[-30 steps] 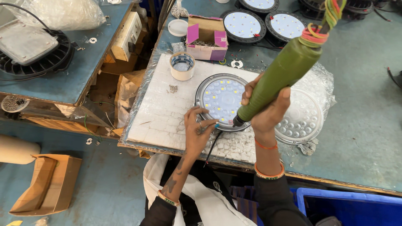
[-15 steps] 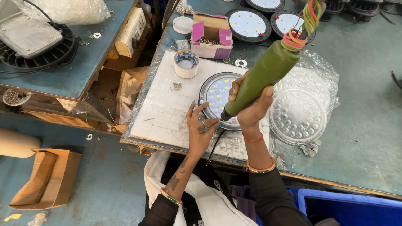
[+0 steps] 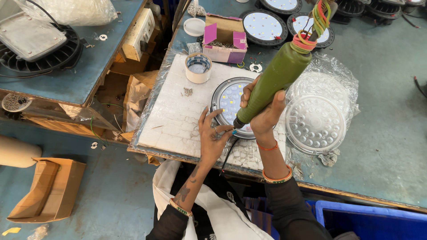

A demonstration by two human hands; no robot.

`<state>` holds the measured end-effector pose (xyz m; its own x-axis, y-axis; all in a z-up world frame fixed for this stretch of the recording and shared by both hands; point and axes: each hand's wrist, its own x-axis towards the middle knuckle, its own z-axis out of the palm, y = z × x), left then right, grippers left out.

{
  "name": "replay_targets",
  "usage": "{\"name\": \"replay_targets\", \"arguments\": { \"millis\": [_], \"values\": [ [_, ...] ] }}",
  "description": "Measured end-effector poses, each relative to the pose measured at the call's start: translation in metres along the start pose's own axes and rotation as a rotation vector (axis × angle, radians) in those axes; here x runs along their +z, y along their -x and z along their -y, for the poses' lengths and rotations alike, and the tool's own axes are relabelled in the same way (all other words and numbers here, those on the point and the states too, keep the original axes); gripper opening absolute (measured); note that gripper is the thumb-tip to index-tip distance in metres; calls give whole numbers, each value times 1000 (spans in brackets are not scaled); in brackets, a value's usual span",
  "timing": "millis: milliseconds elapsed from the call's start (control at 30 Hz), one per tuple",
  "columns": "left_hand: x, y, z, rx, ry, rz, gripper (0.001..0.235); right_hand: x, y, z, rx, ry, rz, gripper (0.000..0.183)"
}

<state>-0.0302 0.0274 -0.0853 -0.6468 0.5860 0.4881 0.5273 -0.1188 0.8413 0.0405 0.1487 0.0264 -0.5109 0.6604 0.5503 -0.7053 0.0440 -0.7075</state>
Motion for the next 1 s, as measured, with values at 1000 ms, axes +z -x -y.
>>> {"name": "replay_targets", "arguments": {
  "millis": [1000],
  "values": [
    [2,12,-1,120,-35,29,41,-21,16,-31,118,-49,-119,77]
  ]
}}
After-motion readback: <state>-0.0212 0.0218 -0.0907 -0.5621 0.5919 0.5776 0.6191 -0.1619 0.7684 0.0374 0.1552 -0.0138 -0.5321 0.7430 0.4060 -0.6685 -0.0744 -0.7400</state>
